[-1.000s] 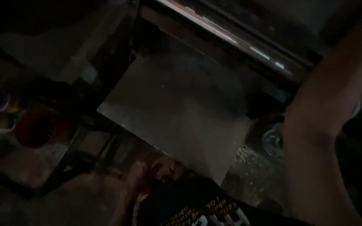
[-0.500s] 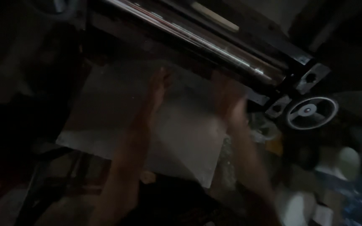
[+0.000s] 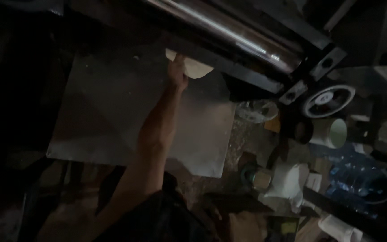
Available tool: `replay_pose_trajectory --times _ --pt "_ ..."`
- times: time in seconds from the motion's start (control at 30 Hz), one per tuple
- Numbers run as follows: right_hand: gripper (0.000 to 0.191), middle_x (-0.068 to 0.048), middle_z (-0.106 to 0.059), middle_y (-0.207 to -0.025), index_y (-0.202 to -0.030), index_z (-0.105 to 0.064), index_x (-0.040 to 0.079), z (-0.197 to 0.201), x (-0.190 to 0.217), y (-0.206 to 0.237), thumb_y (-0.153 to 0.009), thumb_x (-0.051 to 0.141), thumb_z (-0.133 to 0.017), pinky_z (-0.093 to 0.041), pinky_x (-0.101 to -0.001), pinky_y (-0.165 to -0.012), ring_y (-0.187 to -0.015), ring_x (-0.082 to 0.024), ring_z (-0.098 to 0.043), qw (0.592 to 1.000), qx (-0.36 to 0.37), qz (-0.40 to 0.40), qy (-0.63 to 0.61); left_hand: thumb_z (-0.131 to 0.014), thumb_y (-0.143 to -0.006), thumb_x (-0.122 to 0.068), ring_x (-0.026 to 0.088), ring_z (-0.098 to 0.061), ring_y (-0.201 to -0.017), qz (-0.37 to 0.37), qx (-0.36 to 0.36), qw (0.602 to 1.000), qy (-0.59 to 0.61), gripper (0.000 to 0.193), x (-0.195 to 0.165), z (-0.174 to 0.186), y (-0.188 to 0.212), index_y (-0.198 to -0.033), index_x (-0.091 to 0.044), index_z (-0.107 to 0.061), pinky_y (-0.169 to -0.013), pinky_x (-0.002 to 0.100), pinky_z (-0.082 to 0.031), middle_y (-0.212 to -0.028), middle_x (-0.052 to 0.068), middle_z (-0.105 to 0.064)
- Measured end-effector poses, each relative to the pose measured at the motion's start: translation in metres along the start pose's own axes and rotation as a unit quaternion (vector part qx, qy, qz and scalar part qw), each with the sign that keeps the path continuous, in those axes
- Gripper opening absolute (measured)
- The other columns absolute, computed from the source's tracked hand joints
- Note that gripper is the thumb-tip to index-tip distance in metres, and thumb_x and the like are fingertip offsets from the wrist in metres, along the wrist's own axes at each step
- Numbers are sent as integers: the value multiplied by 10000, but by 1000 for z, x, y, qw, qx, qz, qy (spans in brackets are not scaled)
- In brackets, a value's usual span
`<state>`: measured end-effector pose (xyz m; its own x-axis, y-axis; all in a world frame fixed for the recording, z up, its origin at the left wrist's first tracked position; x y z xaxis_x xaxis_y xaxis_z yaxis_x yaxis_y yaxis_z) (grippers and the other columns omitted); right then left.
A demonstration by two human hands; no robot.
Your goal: The person repeatedly tears small pieces of dough, places a dark filling inside, and rolls them into cylindrical shapes on a metal table. They place the finished rolls onto a tray. Later, they gather leftover dough, cut it with a bench scraper, and pass a larger dough ball through a dough sheeter.
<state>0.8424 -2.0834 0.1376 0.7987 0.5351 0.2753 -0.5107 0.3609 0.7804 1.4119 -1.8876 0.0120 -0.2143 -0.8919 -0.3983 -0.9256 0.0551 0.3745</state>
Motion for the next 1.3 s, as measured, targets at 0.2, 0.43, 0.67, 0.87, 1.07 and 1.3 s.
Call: replay_pose_trajectory --times 0.2,0.43,0.67,0.87,1.07,1.3 --pt "396 -112 -631 -1390 -1408 -590 54 21 48 -95 -1032 142 -680 -512 -382 -1056 -1265 -264 -622 976 -35 212 34 -660 -980 -233 201 -655 -1115 57 16 997 -52 535 -57 36 72 -1472 -70 -524 -922 350 -581 -1320 80 -637" --pt "585 -115 -452 -1614 -1562 -425 102 63 227 -220 -1022 112 -651 -432 -402 -917 -1104 -251 -397 893 18 422 -157 -752 -1001 -347 272 -548 -1297 61 102 839 -531 639 -163 41 175 -1502 -53 -488 -1029 437 -497 -1433 128 -561" --pt "620 -133 -606 -1474 -1560 -506 -2 51 329 -155 -1010 185 -722 -528 -437 -1117 -1344 -257 -610 736 338 351 -470 -782 -946 -407 239 -728 -1064 102 393 753 -517 464 -234 -41 224 -1284 -99 -707 -842 412 -598 -1158 93 -749" --pt "287 -13 -616 -1312 -1348 -528 176 205 437 -44 -1148 91 -715 -569 -454 -1110 -1188 -162 -653 644 -9 737 -205 -743 -1016 -357 156 -735 -700 -156 293 690 -643 237 -268 -121 219 -1079 -130 -769 -631 344 -583 -894 55 -770" --pt "260 -183 -686 -1117 -1255 -617 -3 355 577 61 -1080 89 -786 -576 -355 -765 -947 -267 -676 455 -295 802 252 -704 -1093 -295 254 -703 -1099 -481 177 727 -457 359 -231 -157 166 -1337 -47 -618 -857 377 -614 -1206 143 -704" --pt "332 -169 -677 -1176 -1318 -601 1 393 671 80 -1072 182 -732 -581 -354 -823 -1000 -258 -676 541 -314 628 463 -653 -1024 -341 204 -747 -1024 -62 92 855 -507 360 -160 -84 159 -1267 -78 -702 -862 350 -592 -1142 96 -768"
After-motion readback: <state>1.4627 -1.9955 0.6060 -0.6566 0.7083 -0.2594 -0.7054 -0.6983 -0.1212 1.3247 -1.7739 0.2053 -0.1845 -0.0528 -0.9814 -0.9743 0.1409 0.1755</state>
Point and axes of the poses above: each hand's wrist, its own y-axis away from the middle knuckle, its own z-axis out of the back of the hand, x = y × z, the point moved 1 cm from there along -y, towards the middle knuckle
